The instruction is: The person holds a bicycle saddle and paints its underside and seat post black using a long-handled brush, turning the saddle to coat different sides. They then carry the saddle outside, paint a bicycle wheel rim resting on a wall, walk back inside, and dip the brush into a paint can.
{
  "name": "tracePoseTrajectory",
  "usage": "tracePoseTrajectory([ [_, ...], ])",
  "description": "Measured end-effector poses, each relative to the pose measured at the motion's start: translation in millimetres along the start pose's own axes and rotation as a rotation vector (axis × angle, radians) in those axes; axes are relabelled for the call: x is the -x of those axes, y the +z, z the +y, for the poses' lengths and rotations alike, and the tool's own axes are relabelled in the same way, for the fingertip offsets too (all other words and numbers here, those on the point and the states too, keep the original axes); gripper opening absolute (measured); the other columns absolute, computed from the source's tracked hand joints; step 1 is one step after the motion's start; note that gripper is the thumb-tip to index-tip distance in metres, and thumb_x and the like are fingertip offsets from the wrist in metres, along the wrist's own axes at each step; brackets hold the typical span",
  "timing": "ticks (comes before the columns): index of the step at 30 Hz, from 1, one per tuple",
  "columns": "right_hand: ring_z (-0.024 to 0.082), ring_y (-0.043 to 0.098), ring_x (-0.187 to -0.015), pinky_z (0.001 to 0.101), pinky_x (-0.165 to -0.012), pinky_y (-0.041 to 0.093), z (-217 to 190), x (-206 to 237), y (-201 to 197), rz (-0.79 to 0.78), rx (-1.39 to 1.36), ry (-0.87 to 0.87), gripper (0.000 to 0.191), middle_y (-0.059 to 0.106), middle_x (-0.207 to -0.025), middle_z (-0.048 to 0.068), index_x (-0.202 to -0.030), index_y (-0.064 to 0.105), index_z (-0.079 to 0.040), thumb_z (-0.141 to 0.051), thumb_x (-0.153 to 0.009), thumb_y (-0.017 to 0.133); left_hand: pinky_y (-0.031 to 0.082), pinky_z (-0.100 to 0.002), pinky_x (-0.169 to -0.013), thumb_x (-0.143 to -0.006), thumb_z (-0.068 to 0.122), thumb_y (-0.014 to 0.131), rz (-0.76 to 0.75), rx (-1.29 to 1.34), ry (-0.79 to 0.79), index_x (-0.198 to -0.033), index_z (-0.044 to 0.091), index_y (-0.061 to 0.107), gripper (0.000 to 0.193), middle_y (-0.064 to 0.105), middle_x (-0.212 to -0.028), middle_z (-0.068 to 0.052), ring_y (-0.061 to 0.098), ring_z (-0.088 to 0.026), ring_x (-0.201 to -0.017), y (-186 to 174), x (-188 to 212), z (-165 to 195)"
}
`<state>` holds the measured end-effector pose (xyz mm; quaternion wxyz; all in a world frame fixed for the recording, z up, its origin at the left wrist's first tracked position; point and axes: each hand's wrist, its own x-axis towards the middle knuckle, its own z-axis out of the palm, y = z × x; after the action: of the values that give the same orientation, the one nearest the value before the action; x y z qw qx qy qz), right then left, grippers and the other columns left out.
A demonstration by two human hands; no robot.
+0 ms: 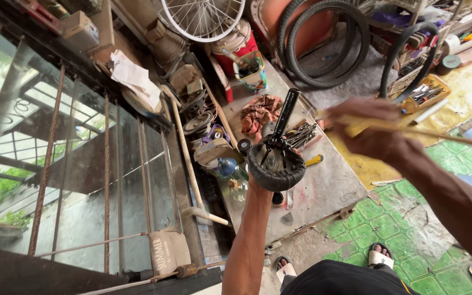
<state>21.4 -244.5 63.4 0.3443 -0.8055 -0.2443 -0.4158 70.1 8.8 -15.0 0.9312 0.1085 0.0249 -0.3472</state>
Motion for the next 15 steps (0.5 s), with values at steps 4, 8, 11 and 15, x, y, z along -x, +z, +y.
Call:
tracePoseTrajectory([
  [4, 0.015, 0.073, -0.071, 0.0260, -0.056, 0.060, -5, -1, -5, -0.116, -0.057, -0.053, 0.008, 0.076, -0.089, 0.011, -0.101, 0.073, -0.003, -0.001, -0.094, 0.069, 0.061, -0.050, -0.082, -0.106, 0.053, 0.055, -0.076, -0.129, 0.099, -0.114, -0.002, 0.065, 0.057, 0.073, -0.098, -0.019, 0.072, -0.035, -0.084, 7, 2, -3],
  [8, 0.015, 0.073, -0.071, 0.0261, -0.057, 0.060, -6, -1, -10, 0.071, 0.009, 0.061, 0.008, 0.075, -0.089, 0.010, -0.102, 0.073, -0.003, 0.000, -0.095, 0.069, 0.060, -0.043, -0.071, -0.104, 0.053, 0.055, 0.052, -0.295, 0.252, -0.107, 0.002, 0.064, 0.053, 0.071, -0.088, -0.015, 0.069, -0.029, -0.074, 13, 7, -2],
  [11, 0.015, 0.073, -0.071, 0.0262, -0.057, 0.059, -6, 2, -8, -0.122, -0.055, -0.006, 0.008, 0.075, -0.088, 0.010, -0.102, 0.072, -0.002, 0.000, -0.095, 0.068, 0.058, -0.039, -0.066, -0.105, 0.052, 0.054, 0.114, -0.315, 0.297, -0.104, 0.003, 0.062, 0.050, 0.069, -0.085, -0.012, 0.067, -0.025, -0.071, 16, 6, -3],
  [15, 0.014, 0.072, -0.071, 0.0264, -0.058, 0.059, -7, 8, -7, 0.094, -0.014, 0.108, 0.008, 0.074, -0.087, 0.010, -0.102, 0.072, -0.002, 0.001, -0.095, 0.068, 0.058, -0.035, -0.065, -0.106, 0.047, 0.052, 0.209, -0.389, 0.439, -0.107, 0.004, 0.063, 0.044, 0.067, -0.083, -0.007, 0.066, -0.020, -0.069, 20, 9, -6],
])
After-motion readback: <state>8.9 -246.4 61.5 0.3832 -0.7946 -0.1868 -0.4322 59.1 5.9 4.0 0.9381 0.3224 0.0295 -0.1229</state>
